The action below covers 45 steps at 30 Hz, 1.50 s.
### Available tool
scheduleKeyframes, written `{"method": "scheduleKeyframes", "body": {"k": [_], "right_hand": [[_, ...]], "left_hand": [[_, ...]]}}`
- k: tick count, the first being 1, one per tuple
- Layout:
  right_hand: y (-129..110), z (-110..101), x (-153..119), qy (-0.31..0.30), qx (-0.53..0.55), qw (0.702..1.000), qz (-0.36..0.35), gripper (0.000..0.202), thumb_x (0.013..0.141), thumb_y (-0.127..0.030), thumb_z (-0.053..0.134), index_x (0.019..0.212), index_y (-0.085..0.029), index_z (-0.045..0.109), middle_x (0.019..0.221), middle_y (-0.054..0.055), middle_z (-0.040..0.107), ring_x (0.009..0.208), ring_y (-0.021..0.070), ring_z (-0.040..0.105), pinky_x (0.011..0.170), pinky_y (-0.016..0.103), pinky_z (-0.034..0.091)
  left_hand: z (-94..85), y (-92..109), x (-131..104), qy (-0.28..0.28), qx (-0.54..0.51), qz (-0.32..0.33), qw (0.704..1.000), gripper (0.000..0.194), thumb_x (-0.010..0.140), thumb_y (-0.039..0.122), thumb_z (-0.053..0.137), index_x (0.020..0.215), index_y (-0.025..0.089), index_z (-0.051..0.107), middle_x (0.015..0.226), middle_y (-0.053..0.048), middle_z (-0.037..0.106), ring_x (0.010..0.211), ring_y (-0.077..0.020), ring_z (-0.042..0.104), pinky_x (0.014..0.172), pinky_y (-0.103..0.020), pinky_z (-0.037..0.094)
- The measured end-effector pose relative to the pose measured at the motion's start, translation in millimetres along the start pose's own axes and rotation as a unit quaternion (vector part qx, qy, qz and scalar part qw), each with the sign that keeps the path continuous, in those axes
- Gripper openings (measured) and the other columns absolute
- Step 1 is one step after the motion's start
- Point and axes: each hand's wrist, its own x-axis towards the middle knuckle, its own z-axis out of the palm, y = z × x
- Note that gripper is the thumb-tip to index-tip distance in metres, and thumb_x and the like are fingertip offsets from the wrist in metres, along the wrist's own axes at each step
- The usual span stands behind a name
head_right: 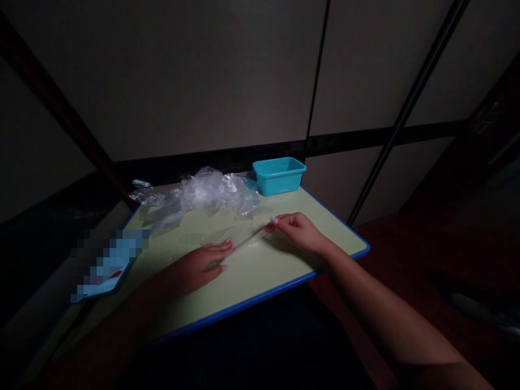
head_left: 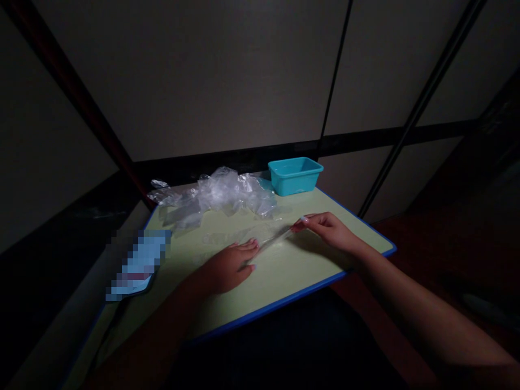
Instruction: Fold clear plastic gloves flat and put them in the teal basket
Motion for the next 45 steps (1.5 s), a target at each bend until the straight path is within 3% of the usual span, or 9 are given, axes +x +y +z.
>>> {"method": "scheduleKeyframes", "body": {"k": [7, 19, 27, 32, 37, 40, 45], "right_hand": [[3, -2, -2, 0.003, 0.006, 1.0, 0.011, 0.046, 0.08, -0.057, 0.053, 0.078, -0.016, 0.074, 0.089, 0.009, 0.071, 0.085, 0.0213, 0.063, 0.083, 0.035, 0.044], [11, -14, -11, 0.008, 0.047, 0.998, 0.044, 0.043, 0.076, -0.054, 0.06, 0.078, -0.014, 0.073, 0.086, 0.011, 0.071, 0.084, 0.0212, 0.063, 0.084, 0.037, 0.043], [13, -18, -11, 0.013, 0.07, 0.996, 0.054, 0.039, 0.073, -0.053, 0.064, 0.073, -0.015, 0.073, 0.083, 0.01, 0.072, 0.078, 0.0194, 0.064, 0.081, 0.035, 0.045], [22, -12, -11, 0.029, 0.083, 0.995, 0.048, 0.037, 0.075, -0.051, 0.063, 0.073, -0.015, 0.073, 0.084, 0.01, 0.071, 0.08, 0.0194, 0.063, 0.083, 0.036, 0.044], [31, -2, -9, 0.052, 0.14, 0.987, 0.057, 0.031, 0.073, -0.044, 0.068, 0.083, -0.015, 0.071, 0.086, 0.009, 0.07, 0.08, 0.0178, 0.063, 0.081, 0.035, 0.045], [30, -3, -3, 0.025, 0.155, 0.986, 0.05, 0.039, 0.069, -0.037, 0.072, 0.102, -0.017, 0.065, 0.094, 0.008, 0.067, 0.081, 0.0173, 0.063, 0.078, 0.034, 0.047], [21, -11, 22, -0.107, 0.06, 0.989, 0.076, 0.052, 0.066, -0.033, 0.075, 0.112, -0.013, 0.06, 0.102, 0.01, 0.062, 0.074, 0.0142, 0.06, 0.065, 0.028, 0.048]], "left_hand": [[-4.8, -6, -1, 0.044, -0.056, 0.017, 0.997, 0.042, 0.085, 0.026, 0.04, 0.123, 0.017, 0.057, 0.134, -0.005, 0.049, 0.126, -0.0184, 0.044, 0.108, -0.037, 0.031], [-31.9, -12, -14, 0.02, -0.127, -0.039, 0.991, 0.042, 0.085, 0.036, 0.043, 0.119, 0.018, 0.06, 0.125, -0.004, 0.058, 0.116, -0.02, 0.054, 0.101, -0.035, 0.038], [-15.2, -7, -5, 0.066, -0.106, -0.062, 0.99, 0.056, 0.073, 0.046, 0.06, 0.124, 0.021, 0.057, 0.132, -0.005, 0.051, 0.122, -0.023, 0.048, 0.104, -0.036, 0.034], [-9.0, -14, 2, 0.11, -0.095, 0.003, 0.989, 0.029, 0.079, 0.035, 0.054, 0.097, 0.022, 0.071, 0.119, -0.004, 0.063, 0.12, -0.0204, 0.05, 0.105, -0.035, 0.032], [-19.4, -12, -3, 0.107, -0.207, -0.042, 0.972, 0.026, 0.077, 0.038, 0.055, 0.085, 0.02, 0.072, 0.11, -0.005, 0.068, 0.106, -0.0205, 0.06, 0.094, -0.033, 0.042], [-24.1, -6, -4, 0.095, -0.242, -0.079, 0.962, 0.027, 0.075, 0.04, 0.056, 0.08, 0.018, 0.07, 0.094, -0.005, 0.072, 0.09, -0.0207, 0.065, 0.079, -0.03, 0.047], [-25.9, 0, -4, 0.08, -0.274, -0.109, 0.952, 0.03, 0.075, 0.043, 0.054, 0.069, 0.016, 0.064, 0.07, -0.002, 0.067, 0.071, -0.0175, 0.061, 0.064, -0.027, 0.043]]}}
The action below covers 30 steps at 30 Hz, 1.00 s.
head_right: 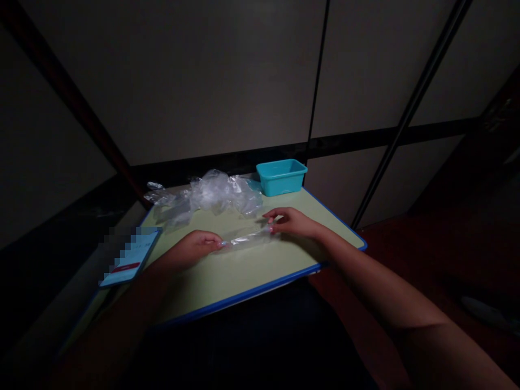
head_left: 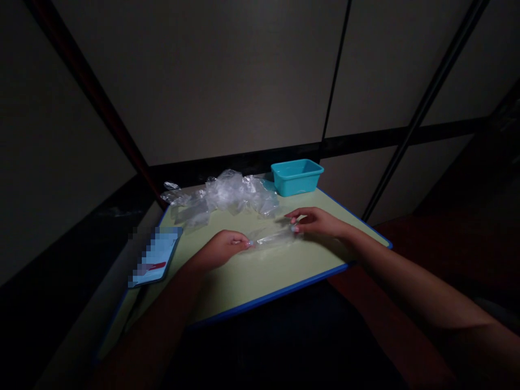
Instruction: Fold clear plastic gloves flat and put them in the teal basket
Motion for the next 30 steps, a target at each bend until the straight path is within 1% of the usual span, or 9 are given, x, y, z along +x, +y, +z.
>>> {"method": "scheduleKeyframes", "body": {"k": [4, 6, 7, 11, 15, 19, 21, 26, 30], "right_hand": [[-4, -7, 28, -0.126, -0.045, 0.991, 0.003, 0.049, 0.064, -0.036, 0.075, 0.104, -0.01, 0.064, 0.089, 0.007, 0.065, 0.072, 0.013, 0.057, 0.067, 0.028, 0.046], [0, -8, 40, -0.165, -0.039, 0.985, -0.011, 0.043, 0.064, -0.038, 0.075, 0.096, -0.01, 0.066, 0.085, 0.005, 0.065, 0.072, 0.0127, 0.057, 0.069, 0.028, 0.045], [3, -8, 44, -0.169, -0.043, 0.985, -0.015, 0.04, 0.065, -0.04, 0.074, 0.092, -0.01, 0.066, 0.081, 0.004, 0.064, 0.071, 0.0123, 0.056, 0.068, 0.027, 0.045], [14, -7, 50, -0.137, -0.099, 0.985, -0.03, 0.036, 0.07, -0.043, 0.069, 0.084, -0.01, 0.066, 0.072, 0.001, 0.061, 0.064, 0.0104, 0.051, 0.061, 0.025, 0.041], [17, -6, 48, -0.117, -0.115, 0.986, -0.04, 0.037, 0.075, -0.046, 0.062, 0.081, -0.009, 0.065, 0.067, 0.0, 0.057, 0.059, 0.0094, 0.047, 0.057, 0.024, 0.038], [17, -3, 47, -0.094, -0.107, 0.989, -0.049, 0.041, 0.073, -0.05, 0.062, 0.08, -0.009, 0.065, 0.07, 0.002, 0.058, 0.061, 0.0102, 0.048, 0.058, 0.024, 0.038], [16, -2, 47, -0.089, -0.101, 0.99, -0.043, 0.043, 0.073, -0.051, 0.062, 0.079, -0.009, 0.064, 0.069, 0.002, 0.057, 0.06, 0.0101, 0.047, 0.057, 0.024, 0.038], [16, 2, 47, -0.08, -0.09, 0.992, -0.031, 0.045, 0.075, -0.052, 0.06, 0.087, -0.009, 0.064, 0.071, 0.002, 0.058, 0.061, 0.0103, 0.047, 0.058, 0.025, 0.038], [17, 2, 48, -0.093, -0.11, 0.989, -0.028, 0.04, 0.074, -0.051, 0.061, 0.077, -0.011, 0.063, 0.066, 0.0, 0.055, 0.059, 0.01, 0.045, 0.057, 0.025, 0.037]], "left_hand": [[2.1, -6, 4, 0.002, -0.08, -0.027, 0.996, 0.031, 0.073, 0.046, 0.057, 0.065, 0.016, 0.058, 0.072, -0.004, 0.068, 0.071, -0.0162, 0.061, 0.068, -0.029, 0.045], [2.4, -11, 7, 0.009, -0.135, -0.051, 0.989, 0.032, 0.07, 0.047, 0.061, 0.066, 0.015, 0.057, 0.08, -0.007, 0.07, 0.074, -0.0165, 0.063, 0.071, -0.03, 0.046], [2.2, -14, 8, 0.012, -0.158, -0.062, 0.985, 0.033, 0.068, 0.048, 0.063, 0.067, 0.015, 0.057, 0.082, -0.008, 0.07, 0.074, -0.0169, 0.064, 0.072, -0.031, 0.047], [-0.9, -23, 10, 0.016, -0.19, -0.081, 0.978, 0.037, 0.062, 0.05, 0.068, 0.069, 0.015, 0.057, 0.085, -0.009, 0.07, 0.069, -0.0175, 0.065, 0.069, -0.033, 0.049], [-4.9, -23, 9, 0.024, -0.157, -0.063, 0.985, 0.033, 0.068, 0.047, 0.063, 0.072, 0.015, 0.06, 0.083, -0.007, 0.07, 0.061, -0.0136, 0.063, 0.062, -0.028, 0.048], [-7.8, -19, 8, 0.035, -0.122, -0.061, 0.99, 0.029, 0.071, 0.044, 0.059, 0.072, 0.015, 0.062, 0.081, -0.006, 0.069, 0.057, -0.0113, 0.059, 0.059, -0.026, 0.046], [-8.2, -18, 8, 0.035, -0.112, -0.063, 0.991, 0.029, 0.072, 0.044, 0.058, 0.072, 0.015, 0.062, 0.081, -0.005, 0.069, 0.057, -0.0111, 0.058, 0.059, -0.026, 0.045], [-7.5, -15, 6, 0.018, -0.069, -0.067, 0.995, 0.028, 0.073, 0.044, 0.055, 0.071, 0.016, 0.062, 0.076, -0.003, 0.068, 0.057, -0.0113, 0.057, 0.059, -0.025, 0.045], [-7.7, -12, 5, 0.02, -0.049, -0.055, 0.997, 0.029, 0.073, 0.044, 0.054, 0.068, 0.017, 0.061, 0.069, -0.001, 0.066, 0.055, -0.0116, 0.056, 0.057, -0.025, 0.044]]}}
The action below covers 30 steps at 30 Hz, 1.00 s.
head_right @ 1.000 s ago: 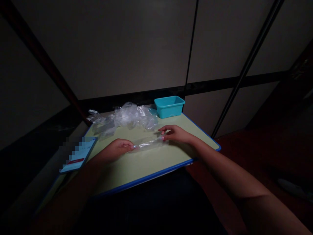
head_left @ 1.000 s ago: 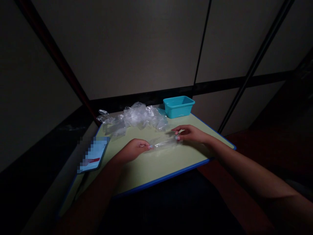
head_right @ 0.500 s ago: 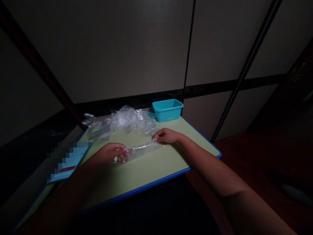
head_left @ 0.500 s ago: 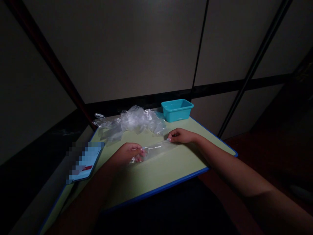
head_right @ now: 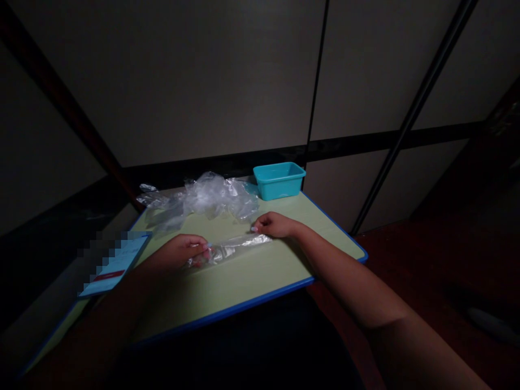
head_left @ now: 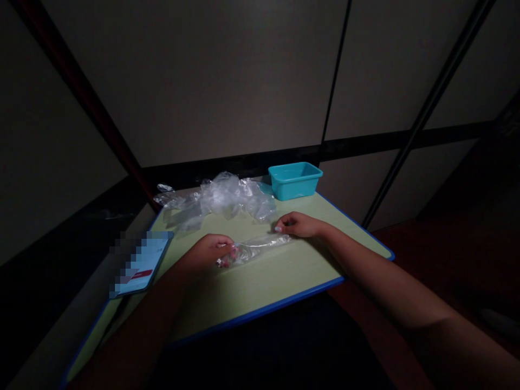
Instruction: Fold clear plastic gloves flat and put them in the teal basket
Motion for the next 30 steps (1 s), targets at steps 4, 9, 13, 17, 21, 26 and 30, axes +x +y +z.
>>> {"method": "scheduleKeyframes", "body": {"k": [4, 9, 13, 17, 21, 26, 30], "right_hand": [[1, -2, 0, -0.011, -0.008, 1.0, 0.01, 0.041, 0.073, -0.053, 0.06, 0.069, -0.012, 0.058, 0.058, -0.003, 0.047, 0.054, 0.0083, 0.04, 0.052, 0.024, 0.032], [3, -2, 0, -0.02, -0.011, 1.0, 0.021, 0.044, 0.074, -0.056, 0.057, 0.063, -0.015, 0.052, 0.051, -0.006, 0.037, 0.049, 0.0072, 0.033, 0.047, 0.023, 0.025], [1, 0, 1, -0.019, 0.013, 0.999, 0.026, 0.044, 0.069, -0.058, 0.062, 0.065, -0.015, 0.052, 0.053, -0.005, 0.041, 0.05, 0.0074, 0.035, 0.048, 0.023, 0.027], [-2, 3, -1, -0.015, 0.041, 0.999, 0.017, 0.05, 0.073, -0.062, 0.057, 0.08, -0.012, 0.058, 0.057, -0.004, 0.045, 0.051, 0.0076, 0.036, 0.049, 0.022, 0.028], [-1, 3, 0, -0.044, 0.009, 0.999, -0.011, 0.056, 0.077, -0.064, 0.05, 0.086, -0.01, 0.062, 0.063, -0.001, 0.05, 0.056, 0.009, 0.04, 0.051, 0.023, 0.032], [-3, 2, 1, -0.064, -0.043, 0.994, -0.084, 0.041, 0.077, -0.053, 0.059, 0.076, -0.013, 0.06, 0.073, 0.002, 0.056, 0.07, 0.0133, 0.049, 0.063, 0.026, 0.041], [-8, 1, -1, -0.051, -0.057, 0.992, -0.099, 0.029, 0.077, -0.043, 0.061, 0.075, -0.014, 0.059, 0.075, 0.003, 0.056, 0.072, 0.0139, 0.05, 0.066, 0.028, 0.042]], "left_hand": [[0.6, 1, 0, 0.012, 0.023, -0.014, 1.0, 0.029, 0.072, 0.044, 0.054, 0.067, 0.016, 0.06, 0.067, -0.002, 0.066, 0.051, -0.0117, 0.054, 0.053, -0.025, 0.043], [2.7, 2, 0, 0.019, 0.032, -0.013, 0.999, 0.028, 0.071, 0.044, 0.053, 0.063, 0.017, 0.058, 0.063, -0.001, 0.064, 0.052, -0.0125, 0.053, 0.049, -0.024, 0.043], [2.1, 2, -1, 0.017, 0.053, -0.003, 0.998, 0.027, 0.071, 0.043, 0.053, 0.064, 0.017, 0.059, 0.061, 0.0, 0.061, 0.052, -0.0123, 0.052, 0.048, -0.022, 0.04], [0.3, 1, -2, 0.015, 0.057, 0.011, 0.998, 0.031, 0.073, 0.046, 0.052, 0.069, 0.017, 0.061, 0.065, 0.0, 0.063, 0.053, -0.0122, 0.052, 0.049, -0.022, 0.04], [-1.4, 2, -3, -0.003, 0.04, 0.007, 0.999, 0.033, 0.073, 0.047, 0.053, 0.075, 0.016, 0.063, 0.069, -0.001, 0.065, 0.055, -0.0124, 0.053, 0.051, -0.023, 0.04], [-4.4, 1, -3, -0.041, 0.05, 0.024, 0.998, 0.026, 0.075, 0.041, 0.055, 0.077, 0.017, 0.065, 0.075, 0.0, 0.067, 0.063, -0.0132, 0.056, 0.06, -0.023, 0.041], [-6.1, 0, -3, -0.044, 0.059, 0.038, 0.997, 0.024, 0.073, 0.04, 0.059, 0.08, 0.018, 0.065, 0.079, 0.0, 0.067, 0.075, -0.016, 0.06, 0.069, -0.025, 0.043]]}}
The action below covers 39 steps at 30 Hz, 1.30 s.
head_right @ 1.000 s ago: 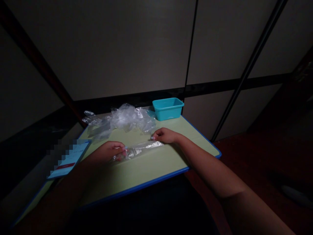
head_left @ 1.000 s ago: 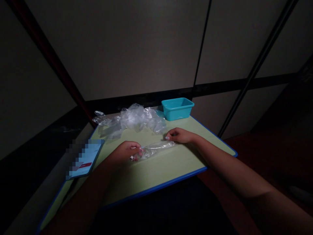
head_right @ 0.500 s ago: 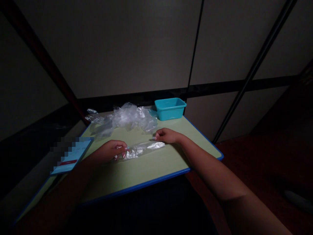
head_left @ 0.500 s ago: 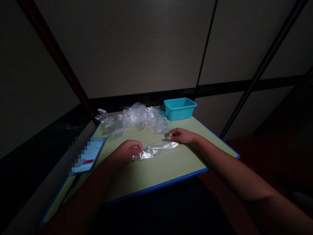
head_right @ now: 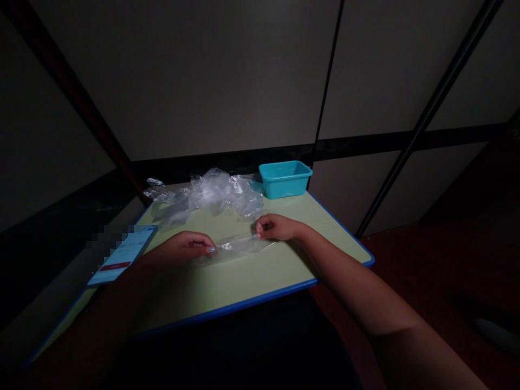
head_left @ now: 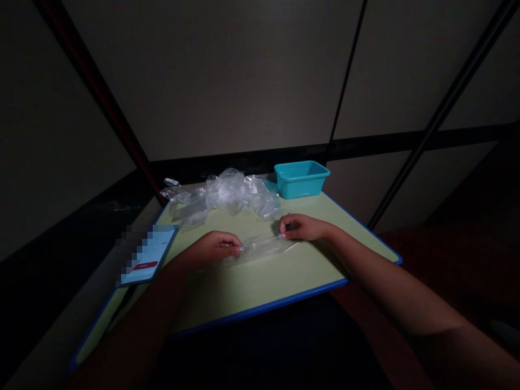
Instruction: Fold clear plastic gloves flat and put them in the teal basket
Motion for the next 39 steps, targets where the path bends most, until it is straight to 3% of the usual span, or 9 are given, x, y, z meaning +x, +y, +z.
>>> {"method": "scheduleKeyframes", "body": {"k": [6, 11, 18, 25, 31, 39], "right_hand": [[2, 3, -1, 0.044, 0.033, 0.998, 0.041, 0.03, 0.076, -0.043, 0.061, 0.071, -0.014, 0.054, 0.065, -0.001, 0.049, 0.058, 0.0098, 0.042, 0.055, 0.024, 0.035], [9, 7, 3, 0.087, 0.052, 0.993, 0.068, 0.033, 0.072, -0.045, 0.062, 0.069, -0.014, 0.055, 0.061, -0.001, 0.049, 0.056, 0.0094, 0.042, 0.054, 0.024, 0.033], [10, 3, 1, 0.057, 0.037, 0.992, 0.105, 0.034, 0.074, -0.045, 0.059, 0.068, -0.012, 0.059, 0.057, -0.002, 0.048, 0.054, 0.0093, 0.04, 0.054, 0.025, 0.033], [9, 0, 0, 0.02, 0.014, 0.992, 0.123, 0.03, 0.071, -0.042, 0.061, 0.069, -0.012, 0.059, 0.059, -0.001, 0.05, 0.056, 0.0104, 0.043, 0.056, 0.026, 0.035], [12, 4, 1, 0.055, -0.008, 0.993, 0.109, 0.029, 0.075, -0.043, 0.056, 0.069, -0.015, 0.052, 0.059, -0.003, 0.046, 0.055, 0.0096, 0.04, 0.053, 0.024, 0.033], [20, 8, 7, 0.11, -0.095, 0.986, 0.081, 0.027, 0.078, -0.039, 0.051, 0.066, -0.016, 0.052, 0.059, -0.001, 0.05, 0.057, 0.0111, 0.043, 0.054, 0.024, 0.031]], "left_hand": [[0.7, -3, 2, 0.027, -0.009, -0.013, 1.0, 0.032, 0.071, 0.045, 0.059, 0.089, 0.018, 0.061, 0.08, -0.001, 0.066, 0.073, -0.0161, 0.06, 0.066, -0.026, 0.044], [-3.0, -6, 3, 0.037, 0.026, -0.068, 0.997, 0.03, 0.069, 0.046, 0.056, 0.072, 0.017, 0.06, 0.066, 0.0, 0.062, 0.058, -0.0139, 0.055, 0.055, -0.024, 0.04], [-8.7, -8, 0, 0.044, 0.054, -0.111, 0.991, 0.025, 0.063, 0.043, 0.055, 0.062, 0.018, 0.058, 0.051, 0.003, 0.053, 0.049, -0.0123, 0.048, 0.049, -0.023, 0.034], [-9.0, -11, 3, 0.06, 0.066, -0.104, 0.991, 0.021, 0.06, 0.04, 0.057, 0.061, 0.018, 0.058, 0.052, 0.003, 0.054, 0.054, -0.0133, 0.05, 0.053, -0.023, 0.034], [-13.1, -12, 2, 0.092, 0.073, -0.069, 0.991, 0.021, 0.06, 0.039, 0.059, 0.062, 0.018, 0.061, 0.059, 0.002, 0.058, 0.063, -0.0153, 0.053, 0.058, -0.024, 0.036], [-15.9, -16, 3, 0.114, 0.061, -0.079, 0.988, 0.016, 0.061, 0.033, 0.056, 0.062, 0.018, 0.06, 0.058, 0.002, 0.059, 0.061, -0.0146, 0.053, 0.057, -0.024, 0.037]]}}
